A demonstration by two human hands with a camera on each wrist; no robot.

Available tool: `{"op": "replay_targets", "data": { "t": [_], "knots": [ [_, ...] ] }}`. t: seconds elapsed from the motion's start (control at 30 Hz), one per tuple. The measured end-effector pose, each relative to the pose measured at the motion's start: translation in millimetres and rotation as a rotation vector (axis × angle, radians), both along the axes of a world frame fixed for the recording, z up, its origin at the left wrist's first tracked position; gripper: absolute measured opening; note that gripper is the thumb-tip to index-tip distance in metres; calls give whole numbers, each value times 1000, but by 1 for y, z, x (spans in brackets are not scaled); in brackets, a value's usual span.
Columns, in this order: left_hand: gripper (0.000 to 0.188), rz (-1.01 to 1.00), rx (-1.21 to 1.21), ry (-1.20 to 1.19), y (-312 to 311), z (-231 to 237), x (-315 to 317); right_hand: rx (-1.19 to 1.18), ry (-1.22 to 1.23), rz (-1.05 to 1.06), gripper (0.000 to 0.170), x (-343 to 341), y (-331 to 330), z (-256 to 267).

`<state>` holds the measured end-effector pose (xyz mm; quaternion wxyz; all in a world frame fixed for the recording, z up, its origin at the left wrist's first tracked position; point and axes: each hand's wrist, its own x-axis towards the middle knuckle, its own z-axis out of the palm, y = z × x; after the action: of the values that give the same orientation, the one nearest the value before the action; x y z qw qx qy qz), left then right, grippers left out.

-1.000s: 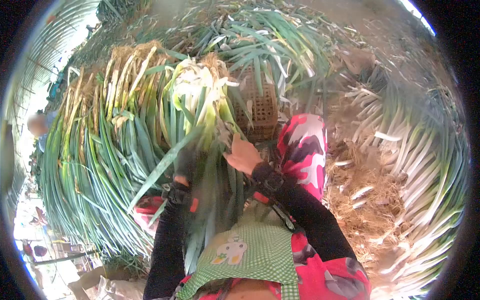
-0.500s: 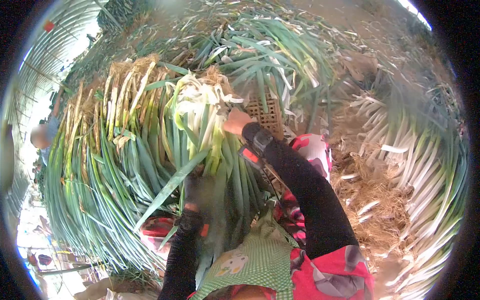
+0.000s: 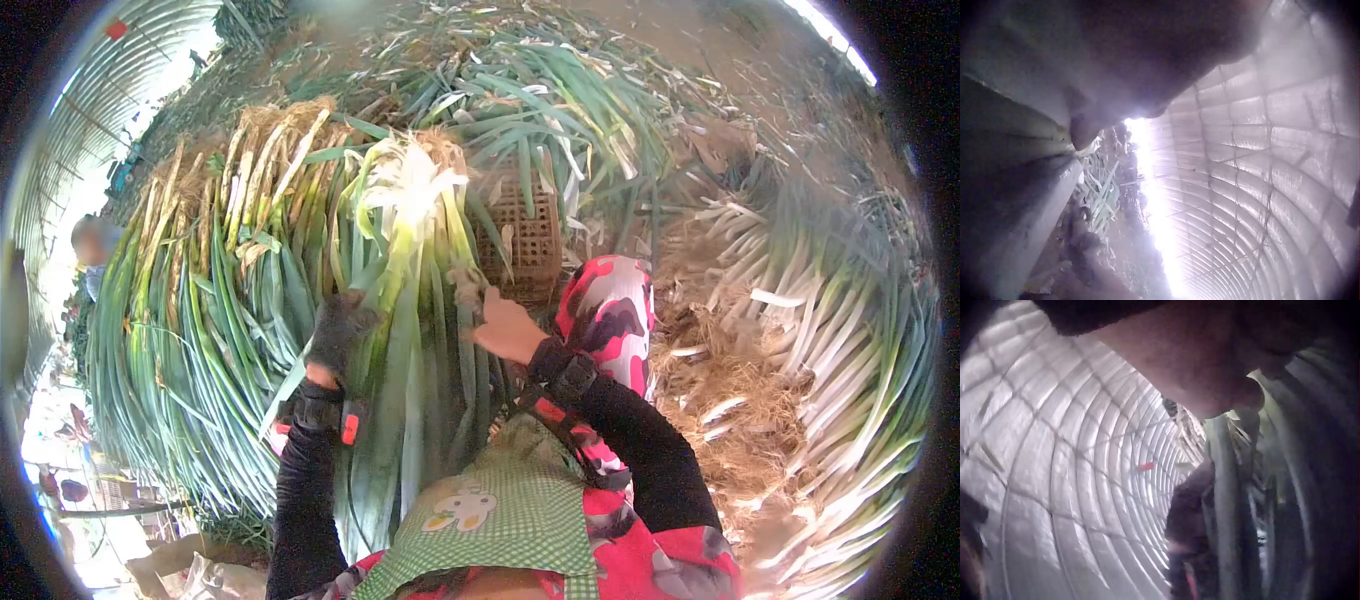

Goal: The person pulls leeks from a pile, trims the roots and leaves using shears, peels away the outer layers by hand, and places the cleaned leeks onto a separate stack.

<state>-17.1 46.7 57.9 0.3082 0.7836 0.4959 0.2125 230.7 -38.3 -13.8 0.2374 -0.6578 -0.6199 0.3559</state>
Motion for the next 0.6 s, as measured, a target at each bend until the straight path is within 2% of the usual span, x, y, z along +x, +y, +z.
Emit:
{"op": "replay_targets", "data": {
  "t": [0.03,0.07,0.13,0.2,0.27,0.33,0.37,0.43,0.47,0.5,0.53,0.6],
  "knots": [
    [34,-49,85,7,-10,1,3,-6,-25,-18,61,3,-3,0],
    [36,-14,11,103,-18,-1,5,-11,-52,-34,61,4,-6,13],
    [38,39,-117,141,-32,-28,9,-60,-37,-34,62,8,-4,19],
    [39,78,-180,159,-42,-68,8,-152,46,-7,63,19,6,-2],
    [41,103,-152,151,-40,-105,9,73,-146,27,59,35,31,-57],
    [39,83,-78,81,-40,-123,12,135,-73,-17,40,39,43,-52],
    [39,75,-48,51,-42,-135,12,90,-124,-8,36,44,48,-36],
    [38,112,-244,-1044,-41,-210,27,2,-221,23,29,49,68,-14],
    [37,147,-419,-1253,-38,-206,20,474,-541,391,31,71,78,-48],
    [36,206,-583,-1468,-37,-201,13,439,-334,376,15,70,77,-28],
    [34,287,-863,-1341,-36,-156,3,458,-256,368,21,65,76,-25],
    [27,163,-432,-325,-29,-96,9,216,-119,65,36,49,67,-25]
  ]
}}
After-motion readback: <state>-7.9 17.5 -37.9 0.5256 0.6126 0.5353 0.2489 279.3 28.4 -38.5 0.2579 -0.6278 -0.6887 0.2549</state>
